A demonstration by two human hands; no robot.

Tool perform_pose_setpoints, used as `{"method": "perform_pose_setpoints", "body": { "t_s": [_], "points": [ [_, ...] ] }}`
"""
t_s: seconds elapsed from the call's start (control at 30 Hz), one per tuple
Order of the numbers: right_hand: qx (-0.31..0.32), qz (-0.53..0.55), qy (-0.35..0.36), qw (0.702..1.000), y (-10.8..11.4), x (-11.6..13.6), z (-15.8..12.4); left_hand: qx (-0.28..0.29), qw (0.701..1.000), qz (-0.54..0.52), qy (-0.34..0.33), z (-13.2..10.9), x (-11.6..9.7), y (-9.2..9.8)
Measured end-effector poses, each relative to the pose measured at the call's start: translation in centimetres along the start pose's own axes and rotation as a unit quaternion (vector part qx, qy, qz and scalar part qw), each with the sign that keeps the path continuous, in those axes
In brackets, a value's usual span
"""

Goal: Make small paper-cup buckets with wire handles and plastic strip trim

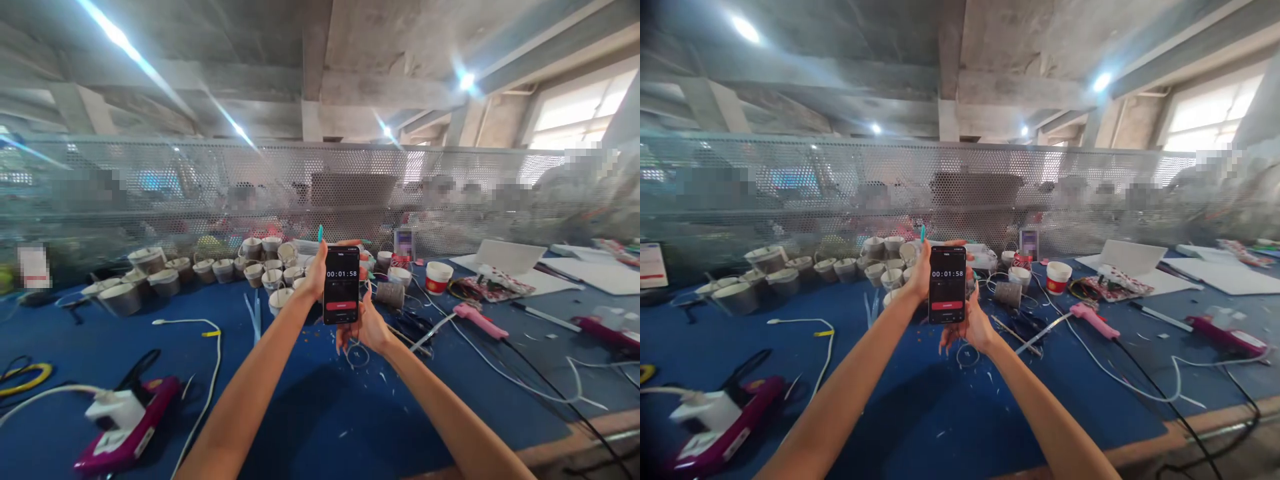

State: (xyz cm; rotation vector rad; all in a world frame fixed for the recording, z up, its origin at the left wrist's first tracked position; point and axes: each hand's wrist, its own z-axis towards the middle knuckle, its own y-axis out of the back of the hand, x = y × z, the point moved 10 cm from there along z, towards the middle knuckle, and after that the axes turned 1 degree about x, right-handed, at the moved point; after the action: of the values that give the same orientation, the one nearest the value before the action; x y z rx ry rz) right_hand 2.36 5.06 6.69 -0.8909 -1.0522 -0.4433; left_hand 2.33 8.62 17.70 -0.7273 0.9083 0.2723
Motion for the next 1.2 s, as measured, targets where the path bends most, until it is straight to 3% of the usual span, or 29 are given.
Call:
{"method": "perform_pose_setpoints", "body": {
  "t_s": [0.3, 0.8, 1.03, 1.13, 1.2],
  "points": [
    [-0.017, 0.037, -0.022, 0.999, -0.1, -0.7, -0.3, 0.006, 1.0, -0.009, 0.011, 0.5, 0.9, 1.0],
    [-0.024, 0.036, 0.004, 0.999, 0.1, 0.3, -1.5, 0.013, 0.999, 0.03, -0.005, 0.3, 1.0, -0.7],
    [-0.024, 0.04, 0.012, 0.999, 0.0, 0.7, -1.6, 0.047, 0.996, 0.062, 0.044, -0.1, 1.9, -1.5],
    [-0.033, 0.039, 0.014, 0.999, 0.1, 0.8, -1.7, 0.041, 0.997, 0.06, 0.04, -0.2, 2.3, -0.9],
    [-0.04, 0.044, 0.026, 0.998, 0.4, 1.0, -1.7, 0.005, 0.997, 0.065, 0.03, -0.2, 2.5, 0.5]
  ]
}}
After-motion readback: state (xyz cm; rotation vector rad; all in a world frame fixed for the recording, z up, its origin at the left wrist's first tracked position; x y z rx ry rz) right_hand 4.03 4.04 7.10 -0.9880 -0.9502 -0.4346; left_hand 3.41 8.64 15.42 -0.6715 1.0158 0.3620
